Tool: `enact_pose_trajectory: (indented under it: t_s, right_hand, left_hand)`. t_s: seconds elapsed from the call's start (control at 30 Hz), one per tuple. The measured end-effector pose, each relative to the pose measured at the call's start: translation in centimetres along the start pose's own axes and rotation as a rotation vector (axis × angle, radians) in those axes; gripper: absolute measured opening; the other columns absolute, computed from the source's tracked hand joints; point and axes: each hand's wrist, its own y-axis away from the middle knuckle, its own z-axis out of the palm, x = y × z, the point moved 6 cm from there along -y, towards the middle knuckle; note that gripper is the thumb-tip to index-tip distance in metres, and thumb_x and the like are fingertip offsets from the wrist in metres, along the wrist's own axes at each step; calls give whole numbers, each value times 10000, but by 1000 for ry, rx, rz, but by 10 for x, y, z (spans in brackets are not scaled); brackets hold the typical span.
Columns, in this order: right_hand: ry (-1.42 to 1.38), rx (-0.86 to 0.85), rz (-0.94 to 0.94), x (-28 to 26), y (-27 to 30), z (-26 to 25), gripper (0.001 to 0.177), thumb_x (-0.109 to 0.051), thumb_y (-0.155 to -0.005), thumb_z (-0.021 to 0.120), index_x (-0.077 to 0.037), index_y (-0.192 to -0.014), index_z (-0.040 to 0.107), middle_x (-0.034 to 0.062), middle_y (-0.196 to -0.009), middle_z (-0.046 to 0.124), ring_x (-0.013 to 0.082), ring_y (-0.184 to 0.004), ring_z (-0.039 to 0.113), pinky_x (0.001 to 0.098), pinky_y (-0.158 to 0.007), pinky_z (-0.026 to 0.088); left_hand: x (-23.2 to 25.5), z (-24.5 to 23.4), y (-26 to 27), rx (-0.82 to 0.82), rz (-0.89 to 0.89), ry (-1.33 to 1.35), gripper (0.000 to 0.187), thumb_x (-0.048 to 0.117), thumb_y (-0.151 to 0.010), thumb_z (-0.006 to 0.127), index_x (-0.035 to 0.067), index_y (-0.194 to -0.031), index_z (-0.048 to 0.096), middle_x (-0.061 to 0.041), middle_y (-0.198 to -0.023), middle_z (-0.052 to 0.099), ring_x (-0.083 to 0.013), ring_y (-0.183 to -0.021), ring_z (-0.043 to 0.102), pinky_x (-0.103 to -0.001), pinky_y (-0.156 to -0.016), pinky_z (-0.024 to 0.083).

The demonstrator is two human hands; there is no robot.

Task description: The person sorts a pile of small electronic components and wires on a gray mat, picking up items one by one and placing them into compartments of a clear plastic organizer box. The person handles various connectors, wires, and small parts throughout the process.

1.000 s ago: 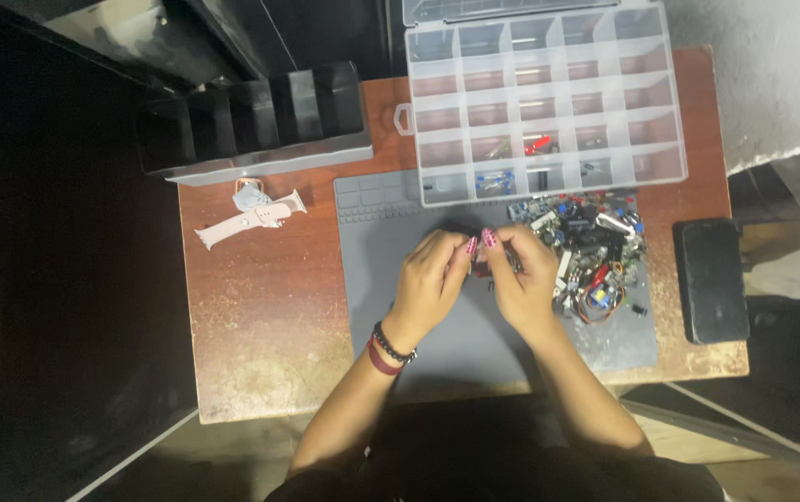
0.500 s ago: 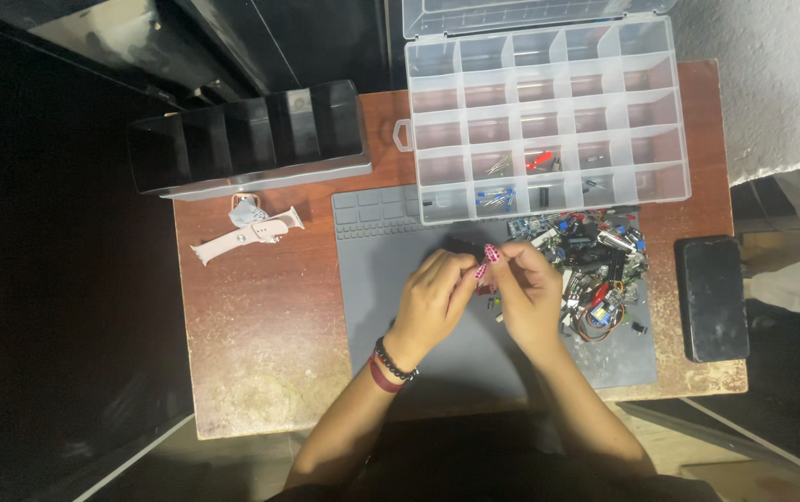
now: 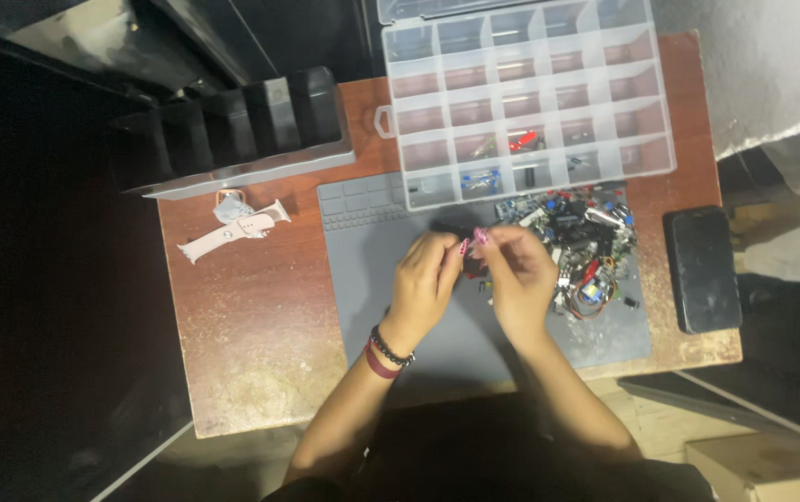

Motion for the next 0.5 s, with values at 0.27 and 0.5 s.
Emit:
enact_pose_trajectory:
  t_s: [0.27,0.5]
  right_hand:
    - [-32,-5,15,11,2,-2,23,10,-953,733,-3,-934,737,102,-678,694,145,-663,628,283,-671,520]
    - [42,32,-38,3,3,-5,74,3,-936,774,-1,-1002,742,99,-758,723,146,-729,664,306,-707,543]
  left_hand:
    - [5,8,1,-29,63,-100,117,128,-1053,547,48,-1008,621,-90,-774,602,-289,-762,660,-363,-681,569]
    - [-1,15,7,-20,93,-180,123,136,-1054,553,45,-1006,620,-79,-790,597,-275,-779,664,-349,-689,578]
